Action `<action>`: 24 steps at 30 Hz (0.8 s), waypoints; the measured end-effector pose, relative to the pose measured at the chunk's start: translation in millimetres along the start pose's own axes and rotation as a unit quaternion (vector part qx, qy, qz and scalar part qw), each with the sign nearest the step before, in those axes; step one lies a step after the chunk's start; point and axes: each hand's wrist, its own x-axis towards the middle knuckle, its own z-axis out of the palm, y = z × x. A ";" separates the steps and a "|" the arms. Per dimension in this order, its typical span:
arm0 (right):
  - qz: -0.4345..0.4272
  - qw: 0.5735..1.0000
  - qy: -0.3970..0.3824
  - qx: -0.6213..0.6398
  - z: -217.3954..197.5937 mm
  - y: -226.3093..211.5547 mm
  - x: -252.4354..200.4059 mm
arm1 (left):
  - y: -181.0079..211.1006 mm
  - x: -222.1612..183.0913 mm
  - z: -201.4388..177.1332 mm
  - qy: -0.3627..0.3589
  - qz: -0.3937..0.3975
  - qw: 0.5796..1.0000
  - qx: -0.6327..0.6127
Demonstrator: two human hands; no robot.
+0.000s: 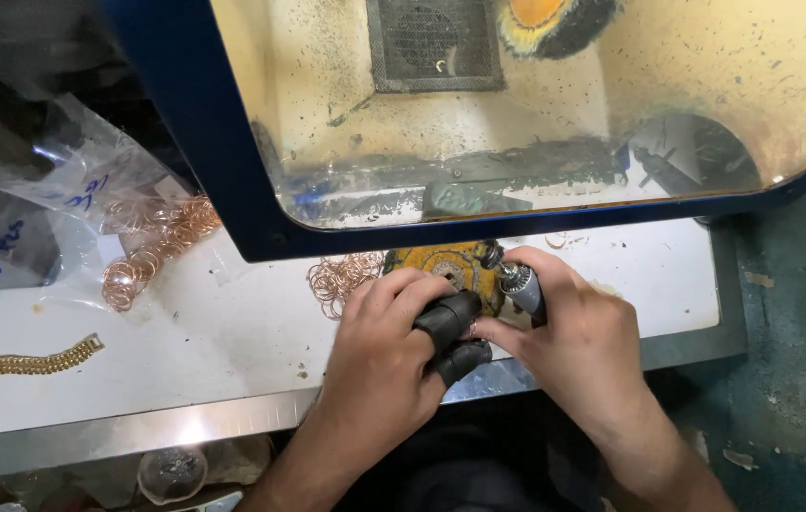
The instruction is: Polishing small jewelry components using a handheld rotary tool at a workshop bench.
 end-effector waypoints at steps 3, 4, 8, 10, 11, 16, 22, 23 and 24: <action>0.064 0.996 -0.053 0.007 -2.0 -0.5 6.7 | 0.8 0.2 -0.7 0.009 0.010 1.000 0.005; 0.064 0.996 -0.054 0.007 -2.7 -0.4 8.8 | 1.3 0.4 -1.1 0.010 0.009 1.000 0.005; -0.004 1.000 -0.022 -0.009 -6.6 0.3 16.0 | 2.0 1.7 -1.5 0.013 0.020 1.000 0.017; -0.032 0.999 -0.012 -0.005 -9.1 0.4 19.8 | 2.1 2.8 -2.2 0.015 0.024 1.000 0.013; -0.029 0.999 -0.029 0.009 -10.4 0.3 22.2 | 2.5 3.7 -2.9 0.016 0.026 0.999 0.014; 0.039 0.990 -0.135 0.000 -13.5 3.8 34.0 | 3.4 2.9 -0.4 0.028 0.032 0.999 0.022; 0.113 0.961 -0.238 0.087 -24.6 11.5 41.1 | 4.5 1.5 -0.8 0.033 0.042 0.998 0.043; 0.133 0.961 -0.228 0.086 -24.9 13.4 39.9 | 4.5 2.0 -1.2 0.033 0.043 0.998 0.039; 0.156 0.960 -0.219 0.085 -25.4 15.5 37.8 | 4.7 2.4 -1.2 0.032 0.045 0.998 0.035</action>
